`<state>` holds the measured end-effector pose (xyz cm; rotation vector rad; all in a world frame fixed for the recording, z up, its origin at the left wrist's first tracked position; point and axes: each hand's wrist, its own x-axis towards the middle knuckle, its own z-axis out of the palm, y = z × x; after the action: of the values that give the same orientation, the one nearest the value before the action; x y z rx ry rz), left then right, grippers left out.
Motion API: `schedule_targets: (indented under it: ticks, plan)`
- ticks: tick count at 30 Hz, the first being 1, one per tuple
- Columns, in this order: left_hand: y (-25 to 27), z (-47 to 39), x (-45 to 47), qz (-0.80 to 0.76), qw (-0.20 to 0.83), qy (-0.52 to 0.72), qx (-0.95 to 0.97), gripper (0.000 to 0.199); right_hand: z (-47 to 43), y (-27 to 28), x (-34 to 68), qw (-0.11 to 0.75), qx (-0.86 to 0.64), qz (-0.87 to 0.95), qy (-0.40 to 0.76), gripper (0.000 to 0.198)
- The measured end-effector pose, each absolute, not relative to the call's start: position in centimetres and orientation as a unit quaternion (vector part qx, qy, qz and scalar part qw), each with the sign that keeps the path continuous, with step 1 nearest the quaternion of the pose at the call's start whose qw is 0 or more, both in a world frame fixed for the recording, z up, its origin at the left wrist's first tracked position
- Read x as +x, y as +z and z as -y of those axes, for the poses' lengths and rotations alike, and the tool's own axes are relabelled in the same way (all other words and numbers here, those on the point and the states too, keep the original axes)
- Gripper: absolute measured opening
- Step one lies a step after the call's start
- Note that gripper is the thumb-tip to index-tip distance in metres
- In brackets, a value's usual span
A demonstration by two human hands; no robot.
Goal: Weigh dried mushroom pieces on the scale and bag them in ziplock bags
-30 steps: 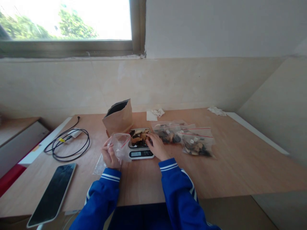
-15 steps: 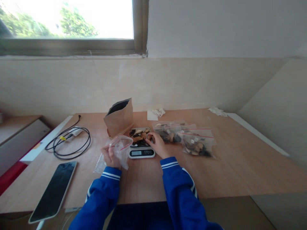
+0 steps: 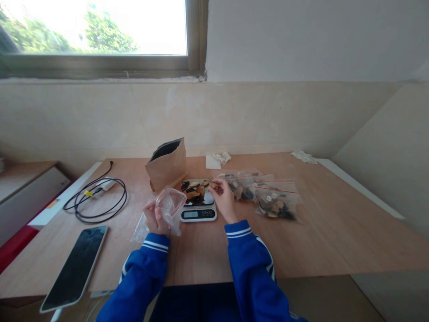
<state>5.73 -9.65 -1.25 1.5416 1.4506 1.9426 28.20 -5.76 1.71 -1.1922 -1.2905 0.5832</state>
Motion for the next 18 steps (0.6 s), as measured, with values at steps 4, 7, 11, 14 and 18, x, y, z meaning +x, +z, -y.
schedule_targets:
  ticks: [4,7,11,14,18]
  plan:
    - [-1.1,9.9,5.7,-0.477,0.127,0.645,0.583,0.034,7.8,6.4,25.2,0.608,-0.444,0.577,0.317,0.037]
    - [-1.1,10.0,5.7,-0.447,0.123,0.643,0.61,0.033,9.3,9.3,23.3,0.564,-0.424,0.633,0.318,0.036]
    - [-1.1,10.0,5.8,-0.442,0.105,0.652,0.607,0.034,10.6,10.7,22.6,0.485,-0.404,0.717,0.295,0.031]
    - [-1.1,9.9,5.8,-0.447,0.079,0.66,0.598,0.035,10.2,9.8,23.5,0.502,-0.411,0.706,0.283,0.036]
    - [-1.1,9.7,5.7,-0.433,0.054,0.671,0.599,0.03,8.3,6.6,25.0,0.521,-0.46,0.684,0.22,0.036]
